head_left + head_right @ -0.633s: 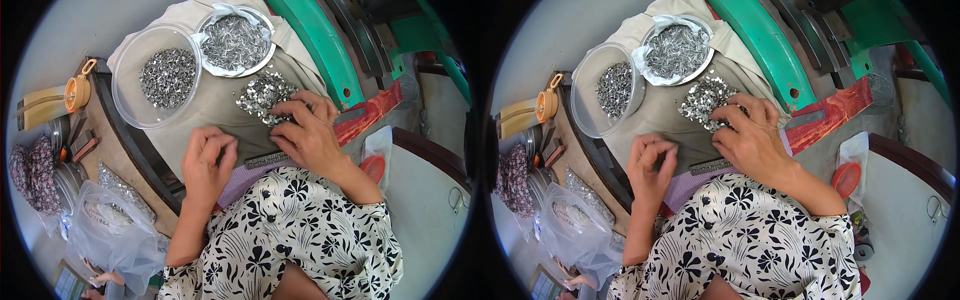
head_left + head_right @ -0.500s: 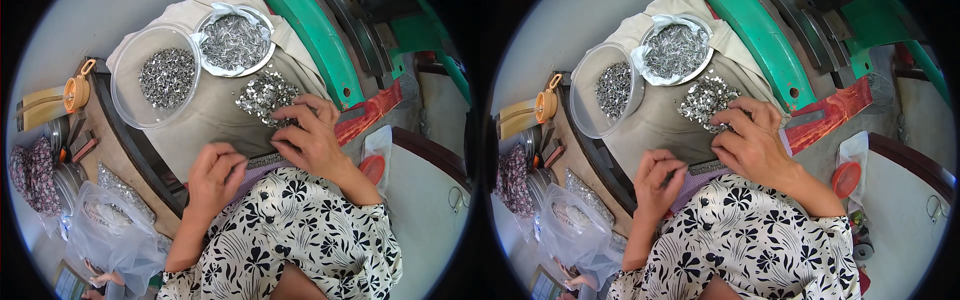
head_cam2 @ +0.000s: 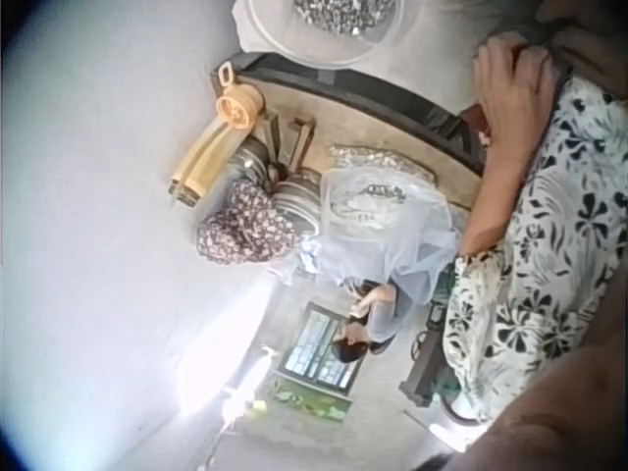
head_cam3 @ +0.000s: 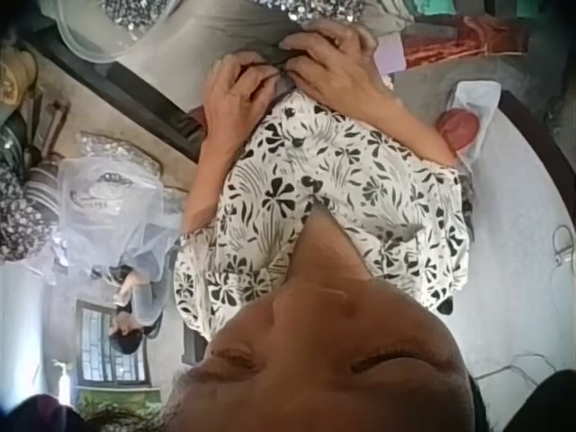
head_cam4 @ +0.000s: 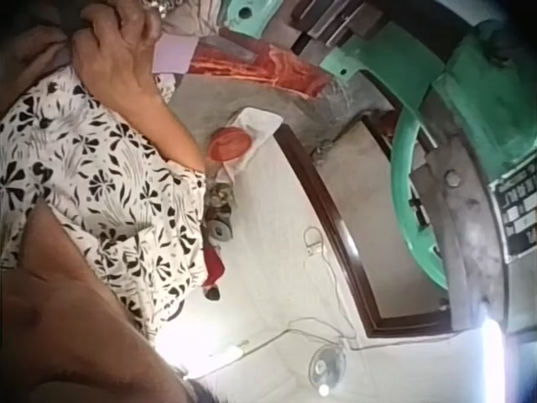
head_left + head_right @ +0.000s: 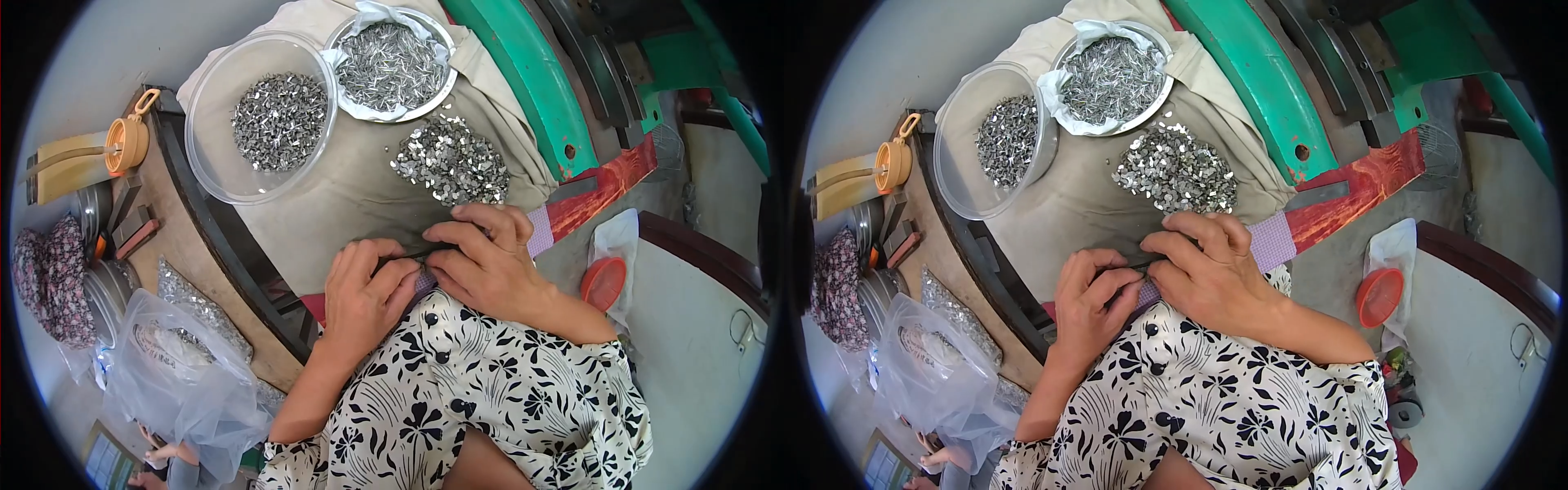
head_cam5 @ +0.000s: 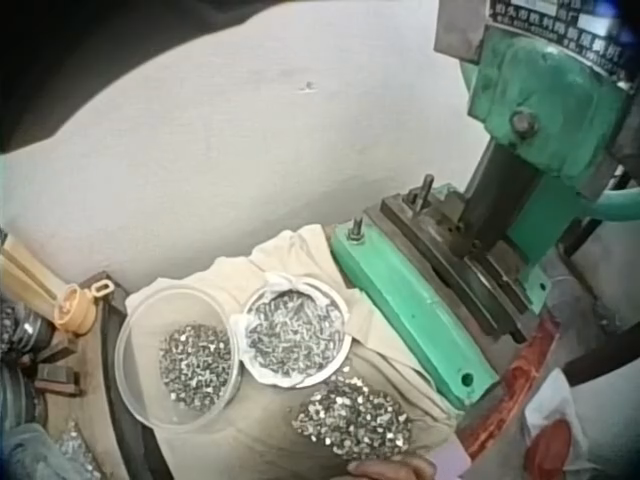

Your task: Placing small metal components into a guide and using an industrial press machine to secure them.

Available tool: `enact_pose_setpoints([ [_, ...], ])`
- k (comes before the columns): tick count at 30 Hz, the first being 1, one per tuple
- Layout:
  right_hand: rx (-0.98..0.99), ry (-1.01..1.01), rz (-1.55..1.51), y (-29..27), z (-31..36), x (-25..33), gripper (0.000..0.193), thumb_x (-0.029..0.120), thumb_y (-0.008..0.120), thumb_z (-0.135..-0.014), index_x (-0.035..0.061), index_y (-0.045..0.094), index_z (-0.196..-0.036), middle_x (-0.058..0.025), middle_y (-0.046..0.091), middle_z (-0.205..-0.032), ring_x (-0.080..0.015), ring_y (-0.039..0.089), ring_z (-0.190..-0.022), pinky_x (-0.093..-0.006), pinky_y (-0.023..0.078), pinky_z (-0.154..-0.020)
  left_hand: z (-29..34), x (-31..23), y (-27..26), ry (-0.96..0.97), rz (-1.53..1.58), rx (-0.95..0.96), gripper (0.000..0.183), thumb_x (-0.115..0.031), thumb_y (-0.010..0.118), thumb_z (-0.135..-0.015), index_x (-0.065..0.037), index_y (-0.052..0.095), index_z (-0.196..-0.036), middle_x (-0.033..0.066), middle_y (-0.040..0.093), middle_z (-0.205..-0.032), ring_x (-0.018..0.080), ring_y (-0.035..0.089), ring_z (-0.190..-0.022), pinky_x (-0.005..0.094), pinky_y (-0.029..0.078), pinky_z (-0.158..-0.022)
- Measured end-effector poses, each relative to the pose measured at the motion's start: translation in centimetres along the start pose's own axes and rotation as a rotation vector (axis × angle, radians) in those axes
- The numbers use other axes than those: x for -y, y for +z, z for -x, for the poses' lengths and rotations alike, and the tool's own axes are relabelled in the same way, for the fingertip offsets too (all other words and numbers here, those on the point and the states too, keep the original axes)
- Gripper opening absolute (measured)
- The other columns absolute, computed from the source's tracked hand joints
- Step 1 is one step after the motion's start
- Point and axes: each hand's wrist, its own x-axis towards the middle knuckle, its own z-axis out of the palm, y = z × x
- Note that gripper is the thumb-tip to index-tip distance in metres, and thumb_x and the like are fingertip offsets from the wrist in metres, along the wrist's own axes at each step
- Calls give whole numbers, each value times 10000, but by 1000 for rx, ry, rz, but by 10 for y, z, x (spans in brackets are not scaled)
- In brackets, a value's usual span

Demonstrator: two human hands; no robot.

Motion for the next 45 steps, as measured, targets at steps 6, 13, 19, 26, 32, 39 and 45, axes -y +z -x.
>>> enact_pose_setpoints([
  [6, 14, 54, -24, -22, 7, -11, 189, 248, 818, -683, 216, 750, -856, 64, 646, -1185, -270, 478, -1197, -441, 298, -943, 1, -1, -3, -37, 59, 7, 274, -30, 819, -681, -54, 692, -923, 76, 644, -969, 277, 610, -867, 377, 478, -736],
  [13, 13, 63, 6, -20, 24, -10, 208, 251, 830, -678, 235, 777, -878, 72, 659, -1172, -272, 471, -1189, -447, 292, -931, -2, -4, 2, -10, 17, 3, 268, -50, 825, -686, -75, 707, -925, 61, 651, -966, 266, 609, -850, 371, 460, -723],
  [19, 24, 12, 71, -14, 23, -9, 194, 247, 823, -678, 223, 766, -862, 80, 656, -1174, -249, 464, -1202, -451, 290, -938, -3, -6, 6, 59, -66, 25, 216, -78, 774, -741, -89, 734, -953, 27, 645, -992, 234, 602, -871, 366, 449, -734],
  [26, -13, 71, 110, -14, 15, -6, 166, 242, 810, -696, 213, 746, -847, 69, 650, -1173, -247, 473, -1199, -443, 300, -951, -4, -7, 11, 66, -42, 8, 169, -68, 765, -744, -86, 709, -903, 23, 643, -990, 231, 599, -872, 365, 448, -739],
  [32, -49, 145, 46, -26, 3, -15, 151, 227, 813, -723, 203, 765, -864, 51, 655, -1137, -263, 499, -1168, -453, 287, -963, -5, -6, 18, 21, 32, -6, 228, -26, 801, -716, -83, 692, -908, 43, 647, -951, 250, 604, -835, 363, 440, -718],
  [39, -45, 69, 189, -15, -23, -35, 154, 185, 818, -704, 189, 752, -844, 49, 661, -1138, -270, 507, -1186, -434, 303, -959, -4, -7, 14, -15, 67, 27, 296, -81, 833, -720, -64, 678, -971, 87, 637, -1010, 291, 597, -897, 382, 453, -769],
  [45, 22, 14, 136, -11, -33, -32, 156, 154, 805, -684, 151, 723, -817, 52, 647, -1172, -259, 498, -1214, -443, 308, -969, -6, -7, 14, -8, 42, 34, 311, -101, 845, -714, -65, 676, -974, 81, 635, -1017, 290, 597, -901, 382, 455, -768],
])
